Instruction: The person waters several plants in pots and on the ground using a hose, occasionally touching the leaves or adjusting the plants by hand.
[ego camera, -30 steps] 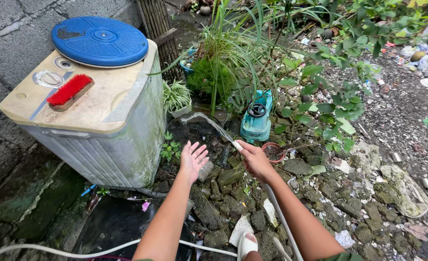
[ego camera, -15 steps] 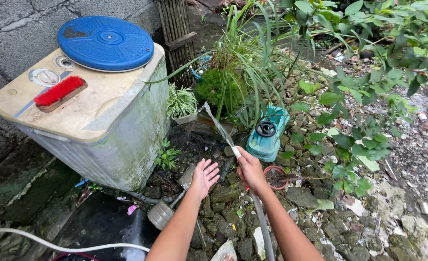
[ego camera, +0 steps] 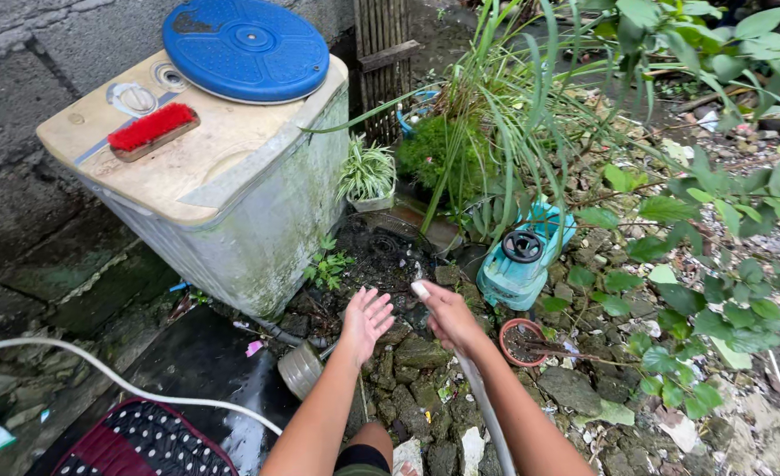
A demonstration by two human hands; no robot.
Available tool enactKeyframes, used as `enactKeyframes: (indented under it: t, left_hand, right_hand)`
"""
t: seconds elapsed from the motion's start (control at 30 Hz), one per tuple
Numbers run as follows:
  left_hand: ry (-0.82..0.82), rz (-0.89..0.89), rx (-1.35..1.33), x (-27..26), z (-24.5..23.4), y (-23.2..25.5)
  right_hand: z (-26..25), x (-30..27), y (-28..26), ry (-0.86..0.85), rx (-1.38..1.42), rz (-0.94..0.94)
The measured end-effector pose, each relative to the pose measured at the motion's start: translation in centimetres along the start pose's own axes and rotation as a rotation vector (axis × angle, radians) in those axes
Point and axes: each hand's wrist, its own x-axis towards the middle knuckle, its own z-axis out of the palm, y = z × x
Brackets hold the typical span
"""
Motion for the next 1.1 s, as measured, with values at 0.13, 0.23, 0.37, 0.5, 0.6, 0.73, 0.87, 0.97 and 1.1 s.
enactKeyframes:
  t: [0.13,0.23,0.37,0.5,0.6,0.73,0.87,0.97,1.1]
  left_hand:
    - [0.051,0.024,-0.068,-0.9,-3.3,-0.3]
    - [0.102,0.025,-0.109,-1.3,-5.8,-0.2]
    - [0.146,0.032,-0.14,-1.2,-8.4,-0.3]
    - [0.146,0.046,-0.167,-1.1,-9.1,0.6]
    - [0.189,0.032,-0.17,-1.1,-9.7,1.2]
    - [0.195,0.045,-0.194,-0.8,-10.1,2.1]
    - [0.194,0.068,-0.199,-0.7,-10.8,2.4]
    - [0.19,0.099,-0.197,0.0,-10.9,2.6]
    - [0.179,0.163,-0.198,0.1,-11.2,2.5]
  right_hand:
    - [2.5,1.8,2.8,-0.103,-0.063,0.097]
    - [3.7,3.2,3.5,-0.186,-0.078,0.161]
    - [5.3,4.6,4.2,-0.193,-0.174,0.2]
    - [6.3,6.7,5.0,-0.211,-0.094,0.166]
    - [7.3,8.0,5.9,-0.173,-0.117,0.209]
    - [8.4,9.7,6.4,-0.162,-0.123,0.244]
    - [9.3,11.3,6.9,-0.165,-0.135,0.269]
    - [9.7,12.3,6.9,-0.146,-0.094,0.274]
    - [10.4,13.7,7.4,-0.134,-0.091,0.274]
